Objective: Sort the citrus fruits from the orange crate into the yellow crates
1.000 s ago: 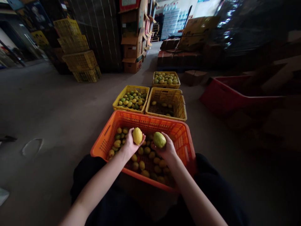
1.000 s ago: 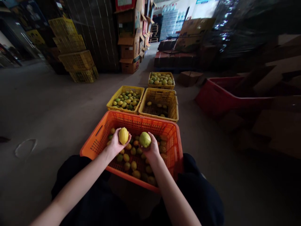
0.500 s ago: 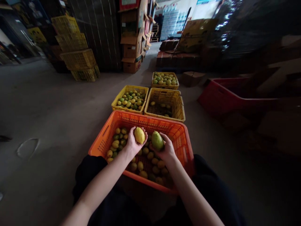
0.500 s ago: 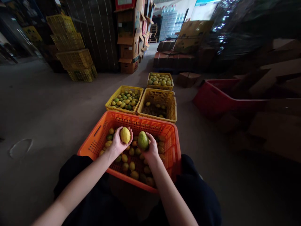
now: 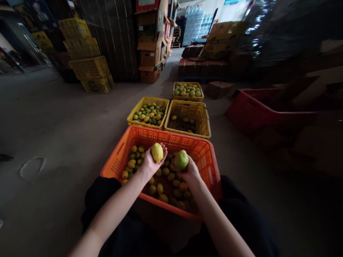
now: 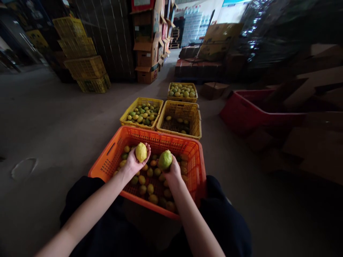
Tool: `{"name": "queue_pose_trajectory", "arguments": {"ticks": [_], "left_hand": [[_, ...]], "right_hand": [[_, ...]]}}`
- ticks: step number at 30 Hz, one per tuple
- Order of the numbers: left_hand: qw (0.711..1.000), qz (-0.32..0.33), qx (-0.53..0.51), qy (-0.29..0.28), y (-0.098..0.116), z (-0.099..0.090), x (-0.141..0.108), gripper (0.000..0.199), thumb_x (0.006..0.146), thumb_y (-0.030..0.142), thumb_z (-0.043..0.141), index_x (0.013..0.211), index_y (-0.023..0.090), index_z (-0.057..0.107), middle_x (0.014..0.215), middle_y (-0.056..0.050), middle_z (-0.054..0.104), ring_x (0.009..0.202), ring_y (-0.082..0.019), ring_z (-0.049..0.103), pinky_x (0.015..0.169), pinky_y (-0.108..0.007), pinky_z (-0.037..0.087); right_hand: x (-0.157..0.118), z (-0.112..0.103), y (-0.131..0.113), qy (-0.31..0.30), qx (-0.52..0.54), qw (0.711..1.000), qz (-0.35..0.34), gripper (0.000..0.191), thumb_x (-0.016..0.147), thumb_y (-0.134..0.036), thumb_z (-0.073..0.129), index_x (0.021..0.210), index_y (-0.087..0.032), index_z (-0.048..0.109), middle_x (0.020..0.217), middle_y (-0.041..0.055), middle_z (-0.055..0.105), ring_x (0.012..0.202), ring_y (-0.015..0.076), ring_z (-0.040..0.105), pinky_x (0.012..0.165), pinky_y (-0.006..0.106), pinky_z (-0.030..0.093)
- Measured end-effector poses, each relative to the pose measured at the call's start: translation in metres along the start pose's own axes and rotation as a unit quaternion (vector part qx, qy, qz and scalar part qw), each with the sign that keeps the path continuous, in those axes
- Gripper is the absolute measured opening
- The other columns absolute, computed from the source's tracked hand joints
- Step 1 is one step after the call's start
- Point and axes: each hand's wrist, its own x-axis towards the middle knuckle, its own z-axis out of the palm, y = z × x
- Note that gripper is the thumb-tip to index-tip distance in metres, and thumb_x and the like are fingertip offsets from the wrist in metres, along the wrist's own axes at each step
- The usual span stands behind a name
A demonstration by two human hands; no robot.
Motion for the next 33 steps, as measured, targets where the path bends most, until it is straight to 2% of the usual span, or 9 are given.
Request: {"name": "queue_pose_trajectory", "arguments": {"ticks": [5,9,12,15,20,25,28,33], "left_hand": [[1.000,0.022,-0.008,0.013,0.000,-0.001,0.001,0.013,0.077,0.024,0.052,0.078,0.014,0.061,0.068,-0.003,0.063,0.063,-0.014,0.061,0.062,-0.030,0.055],[1.000,0.011,0.013,-0.009,-0.002,-0.001,0.001,0.014,0.075,0.029,0.056,0.072,0.015,0.057,0.064,-0.003,0.059,0.063,-0.015,0.060,0.066,-0.035,0.055],[1.000,0.000,0.008,-0.017,-0.004,-0.001,0.003,0.012,0.077,0.025,0.053,0.076,0.014,0.057,0.070,-0.006,0.061,0.071,-0.018,0.062,0.064,-0.033,0.056],[0.999,-0.023,0.002,-0.031,-0.004,-0.001,0.004,0.021,0.083,0.022,0.042,0.084,0.010,0.058,0.081,-0.014,0.063,0.080,-0.021,0.064,0.062,-0.031,0.057],[0.999,-0.044,0.004,0.002,-0.003,0.001,0.005,0.029,0.088,0.027,0.038,0.092,0.007,0.057,0.080,-0.016,0.063,0.077,-0.021,0.065,0.056,-0.026,0.056],[0.997,-0.072,0.022,0.026,-0.006,0.001,0.007,0.036,0.089,0.033,0.035,0.091,0.006,0.057,0.074,-0.015,0.062,0.066,-0.018,0.063,0.050,-0.023,0.053],[0.996,-0.079,0.033,0.024,-0.007,-0.001,0.008,0.035,0.089,0.035,0.036,0.088,0.008,0.057,0.071,-0.012,0.060,0.059,-0.016,0.060,0.047,-0.023,0.051],[0.996,-0.076,0.036,0.026,-0.006,-0.002,0.009,0.035,0.089,0.038,0.035,0.081,0.011,0.055,0.069,-0.009,0.056,0.060,-0.014,0.057,0.046,-0.021,0.049]], "right_hand": [[0.000,-0.002,0.000,-0.055,-0.018,0.998,0.033,0.020,0.082,-0.023,0.041,0.071,-0.018,0.058,0.057,0.0023,0.066,0.047,0.0160,0.060,0.047,0.029,0.051],[-0.007,0.001,0.000,-0.059,-0.042,0.996,0.053,0.027,0.083,-0.026,0.038,0.074,-0.015,0.061,0.054,0.0059,0.065,0.045,0.0167,0.060,0.044,0.028,0.050],[-0.013,0.005,0.000,-0.120,-0.060,0.990,0.046,0.030,0.084,-0.031,0.039,0.079,-0.013,0.063,0.059,0.0079,0.066,0.050,0.0179,0.061,0.047,0.029,0.052],[-0.015,0.007,0.000,-0.170,-0.045,0.984,0.025,0.018,0.080,-0.025,0.048,0.081,-0.016,0.063,0.067,0.0051,0.069,0.060,0.0179,0.064,0.055,0.031,0.055],[-0.011,0.006,-0.001,-0.135,-0.007,0.991,0.012,0.008,0.079,-0.023,0.053,0.078,-0.017,0.059,0.061,0.0010,0.066,0.058,0.0154,0.062,0.058,0.033,0.057],[-0.011,0.007,0.000,-0.109,-0.008,0.993,0.038,0.021,0.086,-0.031,0.045,0.077,-0.017,0.057,0.058,0.0021,0.064,0.052,0.0154,0.062,0.048,0.027,0.054],[-0.010,0.007,-0.001,-0.105,0.001,0.994,0.045,0.020,0.087,-0.031,0.045,0.077,-0.018,0.056,0.059,0.0018,0.064,0.051,0.0152,0.062,0.048,0.027,0.055],[-0.008,0.006,-0.002,-0.081,-0.010,0.995,0.061,0.022,0.087,-0.033,0.046,0.074,-0.017,0.054,0.051,0.0005,0.061,0.045,0.0139,0.058,0.042,0.025,0.053]]}}
